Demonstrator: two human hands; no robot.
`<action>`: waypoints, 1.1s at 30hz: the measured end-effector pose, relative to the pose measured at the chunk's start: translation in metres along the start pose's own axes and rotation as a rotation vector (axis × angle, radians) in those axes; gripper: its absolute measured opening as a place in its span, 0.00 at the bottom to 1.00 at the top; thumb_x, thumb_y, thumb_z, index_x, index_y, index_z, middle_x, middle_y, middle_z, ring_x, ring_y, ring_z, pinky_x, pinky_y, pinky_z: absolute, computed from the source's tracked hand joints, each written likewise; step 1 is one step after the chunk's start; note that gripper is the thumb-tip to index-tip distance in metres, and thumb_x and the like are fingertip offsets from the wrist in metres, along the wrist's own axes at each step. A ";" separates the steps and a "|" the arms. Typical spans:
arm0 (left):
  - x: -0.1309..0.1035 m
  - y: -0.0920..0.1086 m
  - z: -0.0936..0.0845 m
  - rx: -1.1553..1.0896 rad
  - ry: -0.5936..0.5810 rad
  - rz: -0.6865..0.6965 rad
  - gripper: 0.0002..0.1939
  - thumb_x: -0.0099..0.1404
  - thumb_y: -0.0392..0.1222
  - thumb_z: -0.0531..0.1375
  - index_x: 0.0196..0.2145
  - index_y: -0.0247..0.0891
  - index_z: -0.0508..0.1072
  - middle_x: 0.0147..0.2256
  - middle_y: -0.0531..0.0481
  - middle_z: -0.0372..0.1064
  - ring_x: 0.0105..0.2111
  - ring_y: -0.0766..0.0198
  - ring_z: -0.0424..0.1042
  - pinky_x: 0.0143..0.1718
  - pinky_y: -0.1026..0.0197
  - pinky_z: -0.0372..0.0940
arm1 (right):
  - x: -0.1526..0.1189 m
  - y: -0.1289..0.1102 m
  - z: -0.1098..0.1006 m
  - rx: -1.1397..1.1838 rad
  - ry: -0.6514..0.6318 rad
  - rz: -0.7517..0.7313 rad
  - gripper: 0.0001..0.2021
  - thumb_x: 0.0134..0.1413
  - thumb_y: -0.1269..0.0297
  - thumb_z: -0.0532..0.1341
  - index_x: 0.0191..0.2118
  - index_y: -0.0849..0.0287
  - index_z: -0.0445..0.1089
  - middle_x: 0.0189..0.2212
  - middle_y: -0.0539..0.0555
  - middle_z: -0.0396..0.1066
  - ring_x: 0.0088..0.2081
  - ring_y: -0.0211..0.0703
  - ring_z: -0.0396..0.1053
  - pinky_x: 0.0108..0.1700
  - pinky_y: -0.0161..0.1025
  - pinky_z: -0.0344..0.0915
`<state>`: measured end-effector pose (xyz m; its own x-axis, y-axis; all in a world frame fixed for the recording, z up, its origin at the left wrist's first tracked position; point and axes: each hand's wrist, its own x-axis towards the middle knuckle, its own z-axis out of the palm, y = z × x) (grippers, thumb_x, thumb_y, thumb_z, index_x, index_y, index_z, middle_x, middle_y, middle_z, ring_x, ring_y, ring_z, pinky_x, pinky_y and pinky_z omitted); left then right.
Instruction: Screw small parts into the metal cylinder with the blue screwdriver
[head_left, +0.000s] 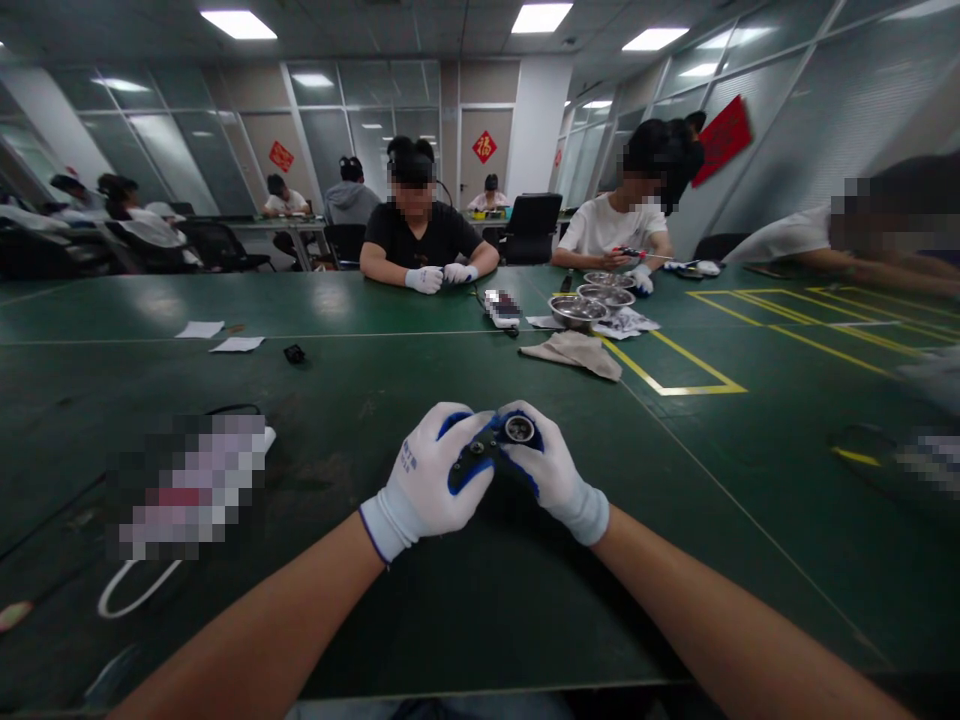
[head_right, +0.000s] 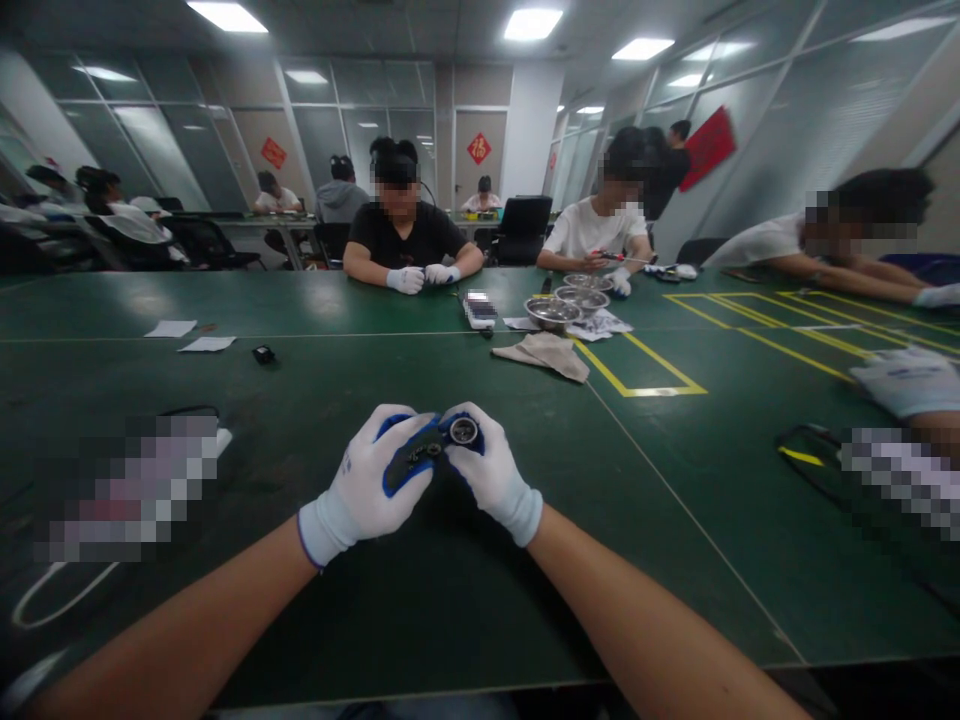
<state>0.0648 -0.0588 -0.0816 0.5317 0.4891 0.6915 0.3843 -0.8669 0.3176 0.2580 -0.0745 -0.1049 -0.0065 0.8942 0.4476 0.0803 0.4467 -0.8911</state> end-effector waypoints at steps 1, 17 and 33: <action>0.000 0.000 -0.001 -0.026 -0.020 -0.021 0.27 0.64 0.40 0.61 0.60 0.38 0.67 0.48 0.40 0.66 0.45 0.53 0.73 0.45 0.50 0.75 | -0.001 0.000 0.001 -0.039 0.009 0.008 0.07 0.46 0.67 0.63 0.35 0.55 0.70 0.30 0.49 0.73 0.32 0.44 0.72 0.36 0.40 0.69; 0.001 0.002 0.003 0.092 -0.154 0.104 0.20 0.65 0.40 0.56 0.52 0.33 0.74 0.39 0.41 0.68 0.36 0.54 0.71 0.33 0.52 0.70 | -0.002 0.000 0.019 -0.350 0.042 -0.202 0.07 0.53 0.69 0.60 0.39 0.54 0.66 0.33 0.51 0.71 0.32 0.44 0.70 0.36 0.41 0.67; -0.004 -0.006 0.005 0.045 -0.081 0.067 0.22 0.65 0.37 0.55 0.56 0.36 0.72 0.40 0.42 0.67 0.37 0.55 0.71 0.35 0.54 0.69 | 0.008 0.010 0.035 -0.402 0.202 -0.315 0.06 0.53 0.70 0.59 0.38 0.55 0.67 0.32 0.52 0.71 0.33 0.45 0.71 0.35 0.42 0.68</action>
<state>0.0638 -0.0553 -0.0892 0.6154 0.4383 0.6551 0.3789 -0.8933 0.2417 0.2239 -0.0622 -0.1129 0.0969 0.6775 0.7291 0.4801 0.6099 -0.6305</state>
